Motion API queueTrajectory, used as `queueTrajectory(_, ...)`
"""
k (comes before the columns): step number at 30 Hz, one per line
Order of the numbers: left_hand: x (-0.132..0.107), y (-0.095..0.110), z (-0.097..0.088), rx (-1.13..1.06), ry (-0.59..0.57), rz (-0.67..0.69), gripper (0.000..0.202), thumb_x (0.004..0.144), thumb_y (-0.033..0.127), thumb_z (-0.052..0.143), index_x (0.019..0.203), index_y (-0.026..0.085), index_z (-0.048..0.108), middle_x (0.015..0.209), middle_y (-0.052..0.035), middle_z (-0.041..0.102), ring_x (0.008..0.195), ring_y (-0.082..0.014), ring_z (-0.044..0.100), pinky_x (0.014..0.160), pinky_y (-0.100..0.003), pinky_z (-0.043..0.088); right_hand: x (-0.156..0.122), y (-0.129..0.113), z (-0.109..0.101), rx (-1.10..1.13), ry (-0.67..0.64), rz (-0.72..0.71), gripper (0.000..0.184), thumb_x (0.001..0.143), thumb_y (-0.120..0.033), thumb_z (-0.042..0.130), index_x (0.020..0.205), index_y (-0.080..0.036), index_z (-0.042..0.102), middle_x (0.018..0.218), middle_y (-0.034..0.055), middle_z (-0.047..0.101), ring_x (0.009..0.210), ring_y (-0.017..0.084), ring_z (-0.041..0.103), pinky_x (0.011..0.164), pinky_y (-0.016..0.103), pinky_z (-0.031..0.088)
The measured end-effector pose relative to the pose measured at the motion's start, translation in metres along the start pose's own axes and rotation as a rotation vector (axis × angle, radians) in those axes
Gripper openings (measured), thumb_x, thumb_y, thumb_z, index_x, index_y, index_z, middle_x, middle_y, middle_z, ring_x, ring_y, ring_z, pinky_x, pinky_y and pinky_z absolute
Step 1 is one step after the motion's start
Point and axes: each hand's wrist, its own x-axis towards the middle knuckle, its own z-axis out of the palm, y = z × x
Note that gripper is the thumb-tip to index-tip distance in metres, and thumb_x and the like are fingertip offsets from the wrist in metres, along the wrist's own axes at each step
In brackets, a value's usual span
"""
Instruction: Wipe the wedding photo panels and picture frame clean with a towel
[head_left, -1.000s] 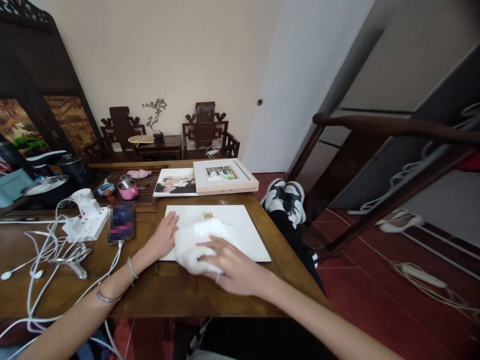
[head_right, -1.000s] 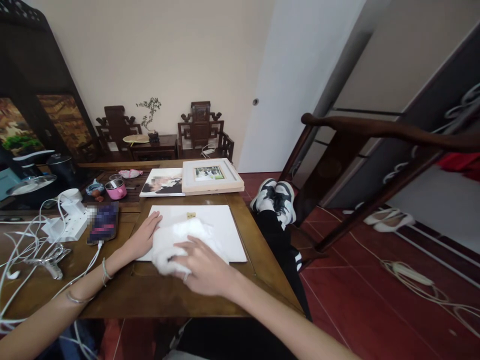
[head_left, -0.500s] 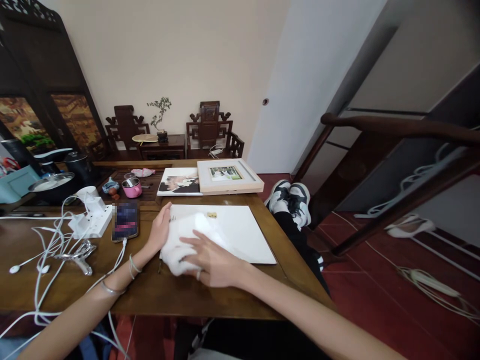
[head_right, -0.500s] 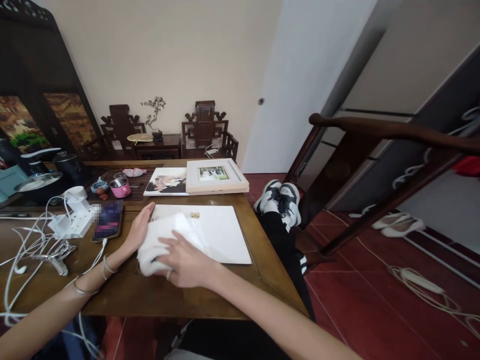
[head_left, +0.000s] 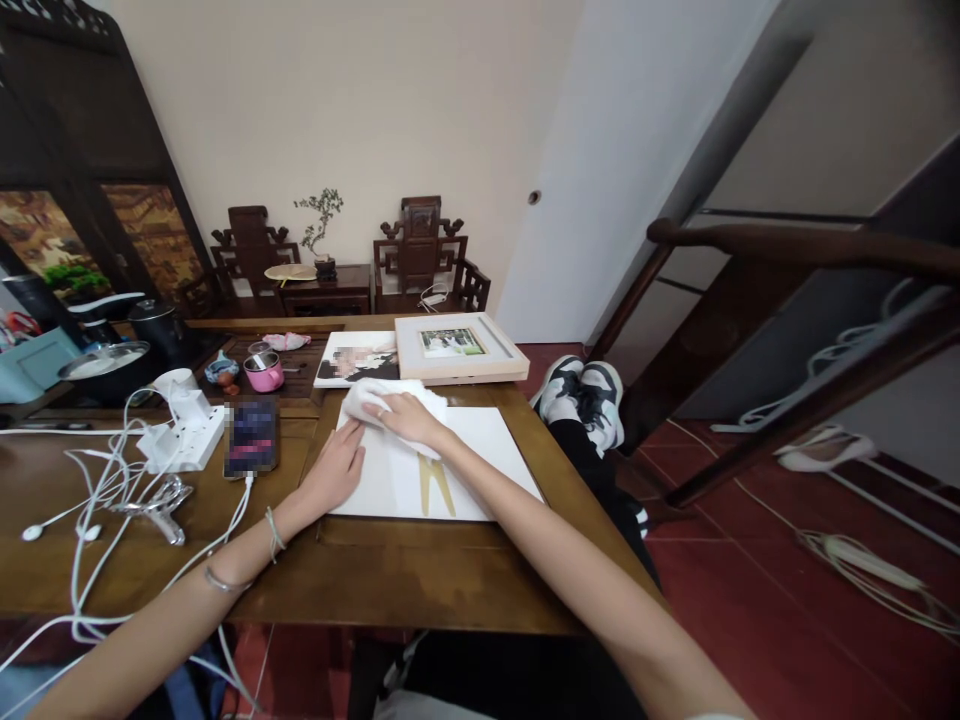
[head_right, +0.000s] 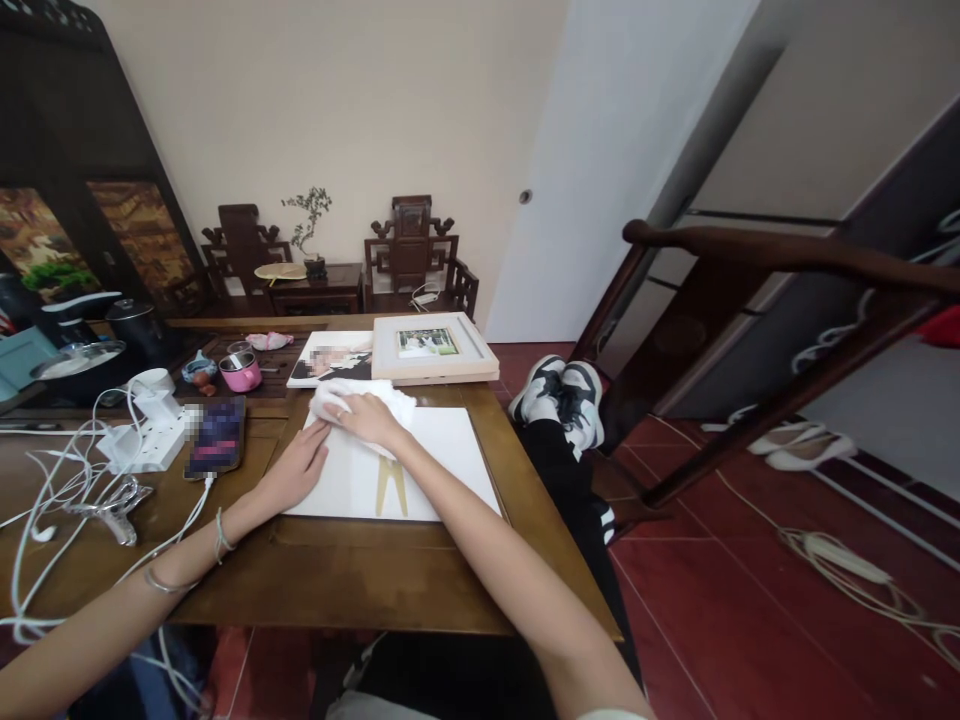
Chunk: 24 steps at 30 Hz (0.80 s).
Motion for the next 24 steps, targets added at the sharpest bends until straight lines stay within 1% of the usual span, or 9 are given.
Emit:
queueTrajectory(4,0.0,0.003,-0.002,0.015,0.006,-0.004,0.045,0.091,0.026,0.031,0.131,0.011,0.042,0.138,-0.0159,0.043,0.132,-0.0254,0.035,0.111,-0.048,0.023,0.018,-0.004,0.006,0.043,-0.015,0.001,0.052,0.089,-0.054,0.038,0.118,-0.017,0.06,0.119,0.0113,0.062,0.111,0.03,0.054,0.093,0.037,0.038)
queueTrajectory(8,-0.001,0.002,0.0,0.036,-0.034,-0.012,0.046,0.091,0.027,0.029,0.132,0.009,0.04,0.143,-0.0165,0.036,0.135,-0.0249,0.028,0.112,-0.047,0.021,-0.005,0.026,-0.02,0.082,-0.02,0.045,0.049,0.09,-0.052,0.035,0.108,-0.017,0.065,0.111,0.0082,0.067,0.103,0.026,0.059,0.091,0.036,0.04)
queueTrajectory(10,-0.002,0.0,0.001,0.037,-0.035,-0.021,0.046,0.091,0.027,0.029,0.132,0.009,0.04,0.143,-0.0167,0.035,0.136,-0.0245,0.028,0.112,-0.046,0.021,-0.027,0.048,-0.037,0.09,-0.008,0.087,0.053,0.091,-0.053,0.031,0.105,-0.015,0.066,0.111,0.0096,0.066,0.1,0.026,0.06,0.09,0.037,0.042)
queueTrajectory(11,-0.002,0.0,0.002,0.034,-0.03,-0.024,0.046,0.091,0.028,0.029,0.132,0.008,0.041,0.143,-0.0168,0.036,0.136,-0.0243,0.028,0.112,-0.046,0.02,-0.04,0.059,-0.045,0.089,0.007,0.109,0.055,0.092,-0.054,0.028,0.108,-0.016,0.064,0.118,0.0101,0.063,0.104,0.027,0.058,0.092,0.039,0.041)
queueTrajectory(15,-0.002,-0.002,0.005,0.014,-0.006,-0.026,0.046,0.091,0.028,0.029,0.131,0.009,0.041,0.143,-0.0166,0.036,0.136,-0.0236,0.028,0.112,-0.045,0.021,-0.105,0.086,-0.057,0.004,0.057,0.232,0.062,0.086,-0.061,0.036,0.122,-0.014,0.056,0.137,0.0142,0.046,0.131,0.032,0.033,0.107,0.047,0.023)
queueTrajectory(17,-0.001,-0.002,0.005,0.005,-0.001,-0.027,0.046,0.091,0.029,0.029,0.13,0.009,0.042,0.143,-0.017,0.037,0.136,-0.0237,0.028,0.111,-0.045,0.022,-0.142,0.086,-0.055,-0.047,0.034,0.268,0.065,0.083,-0.065,0.037,0.122,-0.016,0.057,0.141,0.014,0.041,0.134,0.031,0.028,0.109,0.047,0.02)
queueTrajectory(20,-0.001,-0.001,0.006,0.007,0.005,-0.027,0.047,0.091,0.029,0.028,0.13,0.006,0.043,0.142,-0.0185,0.037,0.135,-0.0242,0.029,0.111,-0.045,0.023,-0.196,0.074,-0.052,-0.042,-0.023,0.216,0.063,0.082,-0.067,0.037,0.116,-0.02,0.062,0.145,0.012,0.035,0.132,0.031,0.031,0.108,0.048,0.024)
queueTrajectory(22,-0.001,-0.001,0.006,0.015,0.003,-0.027,0.048,0.091,0.029,0.028,0.13,0.005,0.043,0.142,-0.0189,0.037,0.135,-0.0246,0.029,0.111,-0.044,0.023,-0.218,0.067,-0.054,-0.01,-0.083,0.184,0.059,0.082,-0.066,0.037,0.111,-0.022,0.064,0.143,0.0103,0.039,0.132,0.031,0.033,0.108,0.047,0.026)
queueTrajectory(24,-0.001,-0.001,0.005,0.026,-0.005,-0.025,0.048,0.091,0.028,0.028,0.13,0.005,0.042,0.142,-0.019,0.037,0.135,-0.0249,0.029,0.111,-0.044,0.022,-0.223,0.066,-0.058,0.019,-0.119,0.191,0.06,0.082,-0.067,0.037,0.112,-0.022,0.064,0.14,0.0103,0.043,0.13,0.031,0.035,0.108,0.048,0.027)
